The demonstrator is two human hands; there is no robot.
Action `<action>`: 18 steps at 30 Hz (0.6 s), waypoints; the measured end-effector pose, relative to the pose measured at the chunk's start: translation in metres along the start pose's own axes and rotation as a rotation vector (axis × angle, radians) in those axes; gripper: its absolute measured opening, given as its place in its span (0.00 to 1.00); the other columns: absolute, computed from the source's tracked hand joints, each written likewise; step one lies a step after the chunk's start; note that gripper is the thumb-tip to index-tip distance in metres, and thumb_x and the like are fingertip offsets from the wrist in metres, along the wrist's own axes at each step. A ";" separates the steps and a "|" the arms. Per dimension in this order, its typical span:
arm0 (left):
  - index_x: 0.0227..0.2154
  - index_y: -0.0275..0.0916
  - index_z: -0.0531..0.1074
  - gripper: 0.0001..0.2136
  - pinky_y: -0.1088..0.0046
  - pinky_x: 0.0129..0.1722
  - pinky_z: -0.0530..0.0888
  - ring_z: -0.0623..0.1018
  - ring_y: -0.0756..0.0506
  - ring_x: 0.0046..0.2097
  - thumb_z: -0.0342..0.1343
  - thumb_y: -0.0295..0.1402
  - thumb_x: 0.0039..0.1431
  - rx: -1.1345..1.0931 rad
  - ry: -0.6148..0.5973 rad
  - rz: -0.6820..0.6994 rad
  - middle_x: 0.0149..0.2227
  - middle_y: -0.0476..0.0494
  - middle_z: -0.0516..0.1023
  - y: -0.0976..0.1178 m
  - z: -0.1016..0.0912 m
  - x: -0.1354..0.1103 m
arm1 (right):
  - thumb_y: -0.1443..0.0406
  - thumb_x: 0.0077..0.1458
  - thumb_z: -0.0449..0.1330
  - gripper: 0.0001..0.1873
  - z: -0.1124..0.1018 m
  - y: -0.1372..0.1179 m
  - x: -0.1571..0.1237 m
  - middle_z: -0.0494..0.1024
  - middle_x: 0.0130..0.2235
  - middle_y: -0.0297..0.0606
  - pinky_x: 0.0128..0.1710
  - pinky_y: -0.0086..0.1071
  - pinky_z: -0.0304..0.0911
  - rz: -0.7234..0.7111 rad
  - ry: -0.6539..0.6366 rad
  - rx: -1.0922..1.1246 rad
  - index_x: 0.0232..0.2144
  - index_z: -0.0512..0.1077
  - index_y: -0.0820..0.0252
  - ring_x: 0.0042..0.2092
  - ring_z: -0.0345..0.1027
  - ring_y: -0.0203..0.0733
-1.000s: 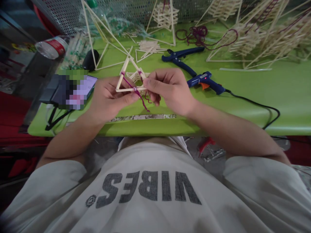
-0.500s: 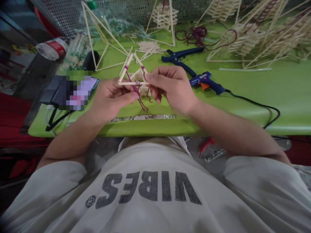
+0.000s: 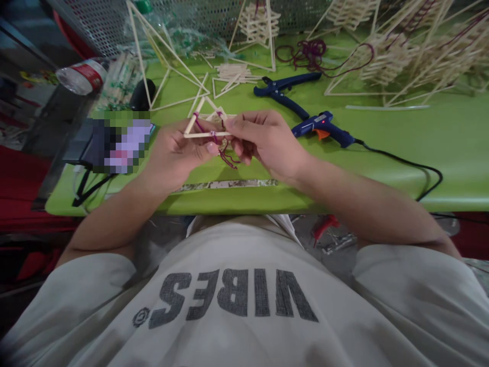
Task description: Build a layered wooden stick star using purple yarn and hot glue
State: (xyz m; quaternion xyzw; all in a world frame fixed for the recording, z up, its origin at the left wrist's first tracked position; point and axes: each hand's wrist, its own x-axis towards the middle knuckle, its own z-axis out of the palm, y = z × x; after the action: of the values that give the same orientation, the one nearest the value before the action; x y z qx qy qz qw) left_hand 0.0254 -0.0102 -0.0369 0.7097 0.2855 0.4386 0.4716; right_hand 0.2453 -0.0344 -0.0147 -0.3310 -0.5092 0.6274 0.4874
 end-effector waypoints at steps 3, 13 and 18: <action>0.40 0.42 0.84 0.21 0.59 0.49 0.85 0.87 0.40 0.48 0.77 0.55 0.61 -0.060 -0.020 0.012 0.42 0.43 0.87 0.005 0.002 -0.001 | 0.57 0.68 0.73 0.19 0.000 0.000 -0.001 0.76 0.23 0.33 0.19 0.28 0.55 0.007 -0.014 -0.020 0.26 0.80 0.59 0.21 0.63 0.31; 0.37 0.41 0.81 0.16 0.64 0.43 0.81 0.83 0.45 0.40 0.76 0.48 0.64 0.065 0.062 0.006 0.37 0.46 0.85 0.005 -0.003 -0.004 | 0.57 0.64 0.77 0.19 0.001 -0.004 -0.001 0.75 0.22 0.33 0.19 0.28 0.55 0.003 -0.008 0.049 0.26 0.80 0.60 0.22 0.63 0.31; 0.50 0.45 0.79 0.28 0.65 0.46 0.83 0.86 0.42 0.49 0.83 0.50 0.53 -0.012 0.112 0.069 0.52 0.42 0.86 -0.006 -0.007 -0.001 | 0.56 0.66 0.75 0.19 0.000 -0.005 -0.001 0.75 0.22 0.33 0.19 0.27 0.56 0.027 -0.009 0.073 0.26 0.81 0.60 0.22 0.63 0.31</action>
State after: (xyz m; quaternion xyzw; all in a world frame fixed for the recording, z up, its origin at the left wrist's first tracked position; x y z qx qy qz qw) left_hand 0.0186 -0.0053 -0.0417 0.6907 0.2843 0.4954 0.4436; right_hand 0.2470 -0.0349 -0.0105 -0.3170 -0.4836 0.6534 0.4885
